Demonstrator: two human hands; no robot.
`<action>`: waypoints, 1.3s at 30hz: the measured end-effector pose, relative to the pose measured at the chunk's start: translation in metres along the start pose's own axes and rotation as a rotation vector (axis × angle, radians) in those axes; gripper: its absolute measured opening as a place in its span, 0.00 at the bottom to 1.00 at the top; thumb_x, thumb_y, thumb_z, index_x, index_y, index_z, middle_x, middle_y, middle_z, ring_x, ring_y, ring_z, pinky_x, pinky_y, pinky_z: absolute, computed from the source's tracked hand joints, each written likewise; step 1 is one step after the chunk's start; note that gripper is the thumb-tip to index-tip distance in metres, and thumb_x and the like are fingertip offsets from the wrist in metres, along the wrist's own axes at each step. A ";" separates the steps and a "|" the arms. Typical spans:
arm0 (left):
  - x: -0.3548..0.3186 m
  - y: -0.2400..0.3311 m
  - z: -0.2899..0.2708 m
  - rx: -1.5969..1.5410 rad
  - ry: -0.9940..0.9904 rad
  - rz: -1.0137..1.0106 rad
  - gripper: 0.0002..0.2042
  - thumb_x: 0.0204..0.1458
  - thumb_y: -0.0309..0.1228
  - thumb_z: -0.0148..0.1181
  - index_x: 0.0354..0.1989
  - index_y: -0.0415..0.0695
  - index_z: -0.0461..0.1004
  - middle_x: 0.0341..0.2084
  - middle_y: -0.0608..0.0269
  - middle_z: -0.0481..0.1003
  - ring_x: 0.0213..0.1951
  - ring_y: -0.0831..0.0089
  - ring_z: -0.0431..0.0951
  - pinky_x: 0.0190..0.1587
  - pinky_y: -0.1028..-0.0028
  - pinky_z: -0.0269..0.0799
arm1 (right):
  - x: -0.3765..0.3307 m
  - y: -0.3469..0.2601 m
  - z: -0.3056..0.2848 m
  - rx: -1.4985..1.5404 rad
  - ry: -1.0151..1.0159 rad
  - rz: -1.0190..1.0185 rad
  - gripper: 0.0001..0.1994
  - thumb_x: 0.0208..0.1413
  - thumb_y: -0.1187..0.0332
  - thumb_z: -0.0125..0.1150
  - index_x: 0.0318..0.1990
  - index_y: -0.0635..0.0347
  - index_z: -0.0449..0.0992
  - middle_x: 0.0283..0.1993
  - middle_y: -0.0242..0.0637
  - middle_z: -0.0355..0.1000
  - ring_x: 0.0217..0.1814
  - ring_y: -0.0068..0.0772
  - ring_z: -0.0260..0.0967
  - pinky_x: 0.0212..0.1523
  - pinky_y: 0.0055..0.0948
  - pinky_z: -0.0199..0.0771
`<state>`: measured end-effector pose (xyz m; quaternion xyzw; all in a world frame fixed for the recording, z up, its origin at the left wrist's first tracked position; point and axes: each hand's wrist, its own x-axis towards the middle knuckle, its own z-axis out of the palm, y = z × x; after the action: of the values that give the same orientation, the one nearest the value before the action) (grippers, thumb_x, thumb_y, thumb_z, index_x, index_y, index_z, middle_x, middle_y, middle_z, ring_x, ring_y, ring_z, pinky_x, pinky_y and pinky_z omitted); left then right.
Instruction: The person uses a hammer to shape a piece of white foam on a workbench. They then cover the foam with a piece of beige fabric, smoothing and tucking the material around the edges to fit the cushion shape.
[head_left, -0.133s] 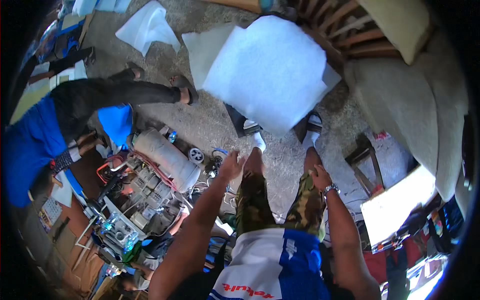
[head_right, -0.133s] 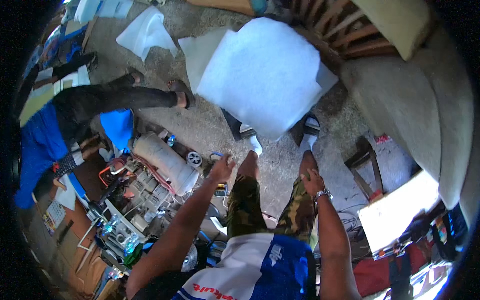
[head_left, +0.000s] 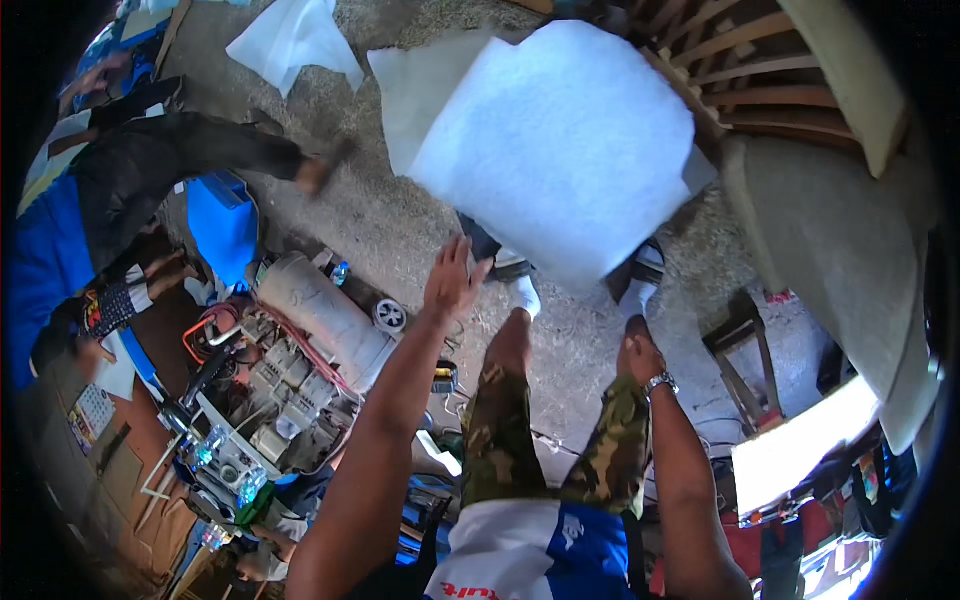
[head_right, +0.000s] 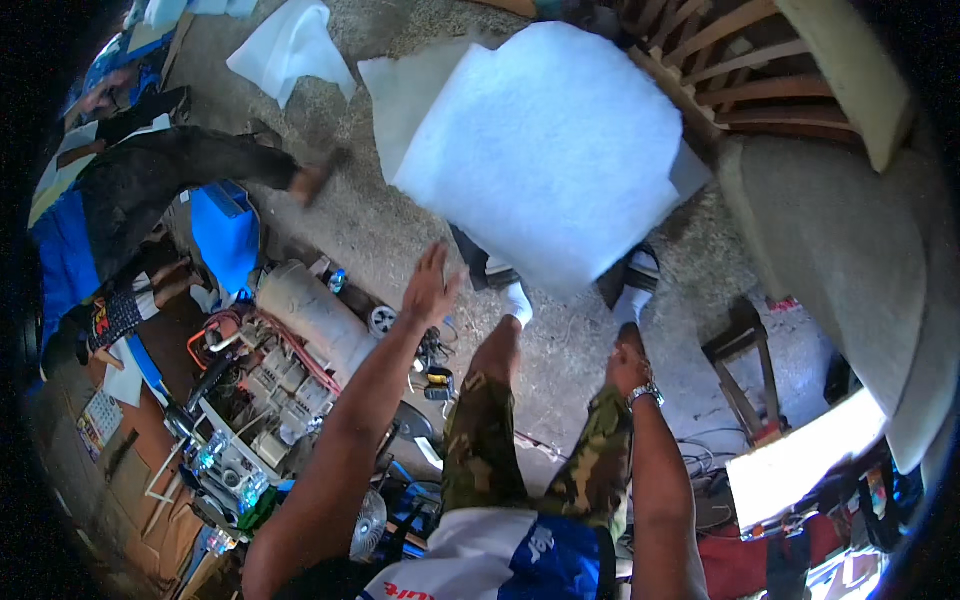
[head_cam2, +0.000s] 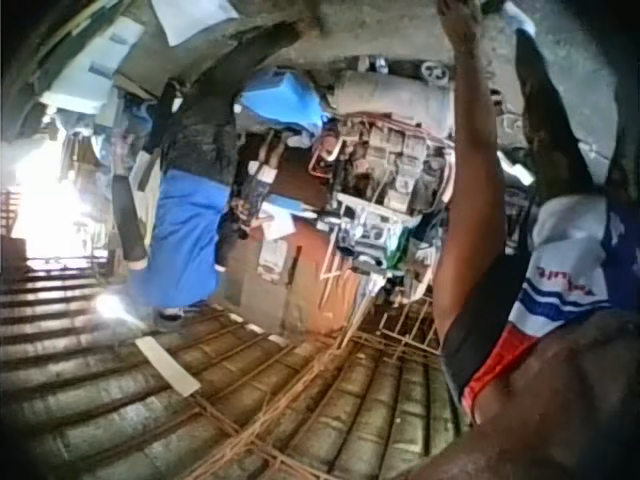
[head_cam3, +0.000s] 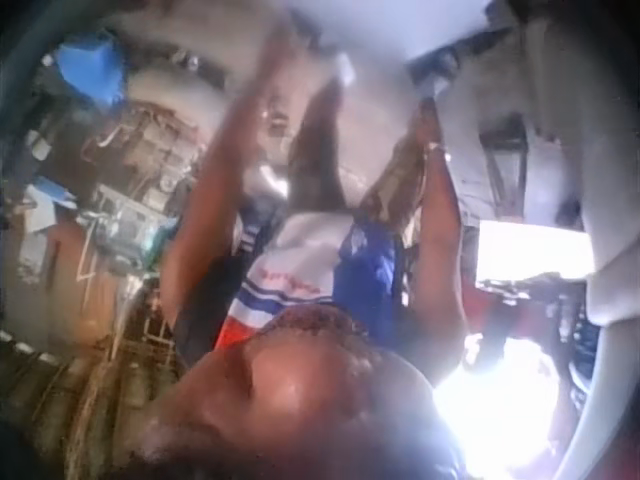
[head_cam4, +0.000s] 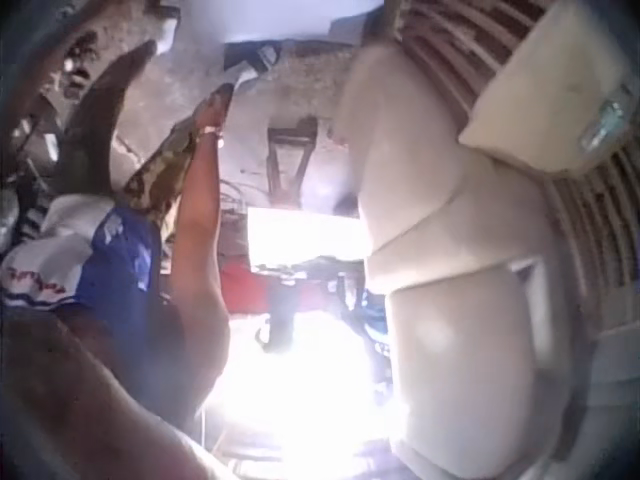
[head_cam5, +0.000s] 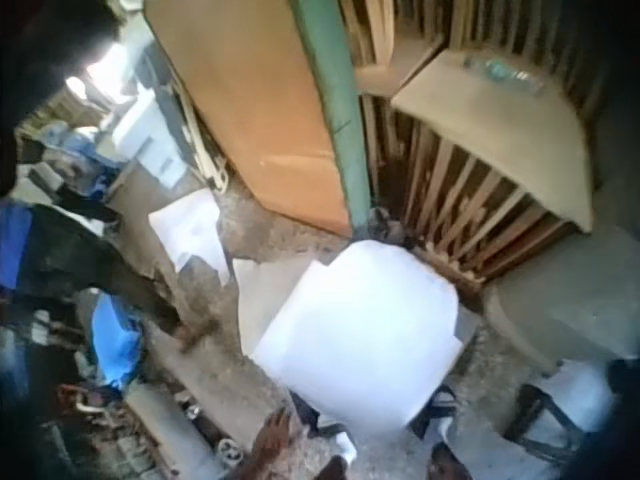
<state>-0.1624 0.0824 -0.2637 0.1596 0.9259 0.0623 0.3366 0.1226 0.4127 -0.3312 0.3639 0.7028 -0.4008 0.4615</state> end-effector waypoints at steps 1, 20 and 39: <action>0.040 -0.003 0.007 -0.017 0.109 0.055 0.36 0.63 0.51 0.48 0.68 0.32 0.54 0.68 0.36 0.54 0.68 0.39 0.55 0.70 0.54 0.52 | 0.027 0.007 0.006 0.035 0.027 0.035 0.27 0.62 0.46 0.50 0.62 0.51 0.70 0.61 0.48 0.71 0.64 0.57 0.66 0.61 0.49 0.67; 0.331 -0.137 0.022 -0.802 -0.083 -0.399 0.48 0.57 0.72 0.24 0.72 0.41 0.54 0.66 0.46 0.63 0.66 0.53 0.62 0.69 0.61 0.53 | 0.190 -0.050 0.025 1.599 0.386 0.257 0.33 0.64 0.39 0.45 0.66 0.55 0.65 0.67 0.38 0.64 0.64 0.37 0.64 0.62 0.38 0.63; 0.263 -0.047 -0.026 -1.054 -0.346 -0.575 0.42 0.60 0.67 0.33 0.70 0.44 0.58 0.65 0.52 0.64 0.65 0.60 0.65 0.65 0.65 0.60 | 0.183 0.017 -0.006 1.628 0.375 0.046 0.37 0.62 0.36 0.44 0.68 0.57 0.63 0.64 0.37 0.68 0.60 0.42 0.68 0.60 0.43 0.68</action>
<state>-0.3812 0.1264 -0.4129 -0.2756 0.7087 0.3912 0.5185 0.0791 0.4514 -0.5059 0.6585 0.2511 -0.7068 -0.0622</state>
